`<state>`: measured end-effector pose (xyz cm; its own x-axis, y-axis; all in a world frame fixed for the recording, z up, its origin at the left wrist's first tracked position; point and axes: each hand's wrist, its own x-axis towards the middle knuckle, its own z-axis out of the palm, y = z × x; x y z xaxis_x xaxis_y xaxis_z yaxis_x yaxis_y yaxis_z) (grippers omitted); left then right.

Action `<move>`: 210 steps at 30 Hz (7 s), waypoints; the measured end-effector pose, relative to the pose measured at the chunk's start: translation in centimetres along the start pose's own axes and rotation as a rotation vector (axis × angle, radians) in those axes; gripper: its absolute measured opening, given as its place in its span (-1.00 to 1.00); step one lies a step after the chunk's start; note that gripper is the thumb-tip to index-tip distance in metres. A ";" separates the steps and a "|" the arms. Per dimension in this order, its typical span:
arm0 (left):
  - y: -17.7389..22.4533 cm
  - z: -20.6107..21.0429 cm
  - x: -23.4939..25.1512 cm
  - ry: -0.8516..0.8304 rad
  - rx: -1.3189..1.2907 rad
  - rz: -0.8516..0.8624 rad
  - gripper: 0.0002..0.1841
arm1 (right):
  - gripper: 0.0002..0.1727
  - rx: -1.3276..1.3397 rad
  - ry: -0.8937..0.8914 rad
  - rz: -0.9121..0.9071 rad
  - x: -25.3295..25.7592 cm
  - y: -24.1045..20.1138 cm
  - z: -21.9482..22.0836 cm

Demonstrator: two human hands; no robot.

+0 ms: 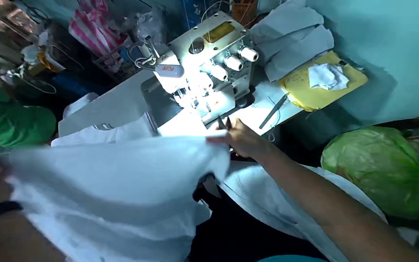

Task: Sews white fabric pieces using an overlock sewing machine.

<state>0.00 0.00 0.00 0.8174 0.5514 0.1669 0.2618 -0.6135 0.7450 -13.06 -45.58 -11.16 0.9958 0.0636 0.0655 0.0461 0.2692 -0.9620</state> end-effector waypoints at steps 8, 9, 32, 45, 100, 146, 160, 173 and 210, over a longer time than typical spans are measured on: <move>7.5 15.3 -17.1 -0.708 -0.029 1.161 -0.59 | -0.80 -0.520 0.180 -0.359 3.8 1.3 1.3; 7.7 16.5 -18.4 -0.723 -0.061 1.218 -0.71 | -0.81 -0.489 0.149 -0.393 3.1 1.3 1.2; 5.2 14.5 -18.4 -0.593 -0.170 1.210 -0.74 | -0.86 -0.415 0.326 0.007 -4.4 8.9 -0.5; 6.5 19.1 -15.2 -0.773 -0.281 1.047 -0.83 | -0.91 -0.219 0.516 0.188 -4.2 9.5 0.5; 9.0 26.1 -7.5 -0.339 -0.208 0.348 -0.50 | -0.80 -0.877 0.351 -0.708 1.5 9.7 -1.7; 6.7 19.5 -21.6 -0.465 0.280 0.910 -0.51 | -0.83 -0.877 0.501 -0.288 1.8 10.0 -4.2; 7.1 18.8 -16.1 -0.477 -0.050 1.140 -0.75 | -0.88 -0.764 0.520 -0.346 2.1 11.4 -4.5; -9.2 10.5 -19.4 -0.528 -0.033 0.920 -0.69 | -0.78 -0.696 0.541 -0.431 1.7 10.9 -5.0; 8.5 18.9 -16.9 -0.803 -0.136 0.927 -0.96 | -0.69 -0.570 -0.078 -0.465 -4.9 13.1 -2.4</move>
<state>-1.89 -25.22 -8.71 0.7616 -0.5936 0.2601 -0.6012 -0.4973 0.6255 -17.14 -44.63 -24.68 0.8561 0.1380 0.4981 0.5167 -0.2545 -0.8175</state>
